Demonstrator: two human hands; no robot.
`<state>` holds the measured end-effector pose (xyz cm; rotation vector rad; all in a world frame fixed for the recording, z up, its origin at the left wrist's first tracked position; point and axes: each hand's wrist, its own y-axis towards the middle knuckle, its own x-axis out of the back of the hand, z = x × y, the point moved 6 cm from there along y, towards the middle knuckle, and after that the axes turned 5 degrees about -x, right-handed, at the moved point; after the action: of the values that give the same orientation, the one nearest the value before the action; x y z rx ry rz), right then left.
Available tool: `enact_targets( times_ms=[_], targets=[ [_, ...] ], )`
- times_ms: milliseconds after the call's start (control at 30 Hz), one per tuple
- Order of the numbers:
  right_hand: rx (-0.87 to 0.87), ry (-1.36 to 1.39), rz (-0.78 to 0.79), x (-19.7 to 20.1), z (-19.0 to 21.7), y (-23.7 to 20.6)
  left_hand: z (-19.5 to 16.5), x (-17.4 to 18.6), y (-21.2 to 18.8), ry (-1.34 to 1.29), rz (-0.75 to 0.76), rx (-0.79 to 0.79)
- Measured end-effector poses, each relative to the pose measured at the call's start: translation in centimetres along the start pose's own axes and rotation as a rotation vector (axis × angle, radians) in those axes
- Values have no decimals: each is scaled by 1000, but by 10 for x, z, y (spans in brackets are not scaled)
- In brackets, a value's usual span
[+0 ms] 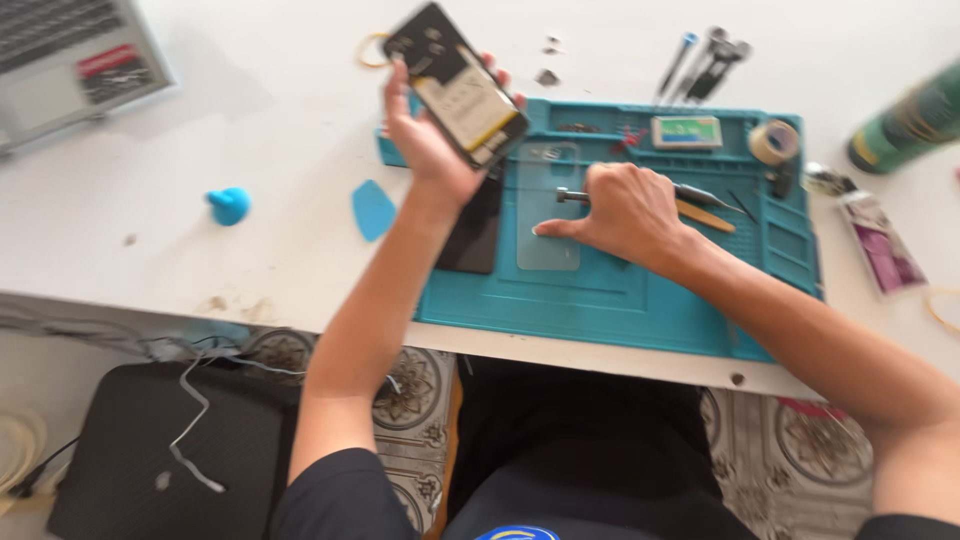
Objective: The person uses a wooden stick to pry open a smartphone, then removes the back cover and battery. They place the components on a blue mat and use a screwdriver to remove screws from the phone's frame.
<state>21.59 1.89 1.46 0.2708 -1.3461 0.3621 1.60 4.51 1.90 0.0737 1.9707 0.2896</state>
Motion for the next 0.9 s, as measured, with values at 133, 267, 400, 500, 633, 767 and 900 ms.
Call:
enact_targets(
  times_ms=[133, 267, 400, 500, 633, 767, 900],
  targets=[
    [-75, 156, 78, -9, -4, 14, 4, -1, 1, 17, -96, 9],
    [-46, 58, 26, -8, -7, 17, 11, 1, 0, 22, -61, 19],
    [-48, -70, 29, -9, 5, 17, 20, 6, 0, 57, -73, 29],
    [-13, -92, -11, -8, 15, 19, 24, 8, -2, 73, -58, 33],
    [-74, -32, 121, -6, 3, 31, 26, 12, -1, 67, -61, 53],
    [-133, 143, 170, 6, -10, 37, 24, 14, 2, 106, -54, 37],
    [-170, 356, 262, 24, -40, 28, 24, 16, 1, 87, -47, 52]
  ],
)
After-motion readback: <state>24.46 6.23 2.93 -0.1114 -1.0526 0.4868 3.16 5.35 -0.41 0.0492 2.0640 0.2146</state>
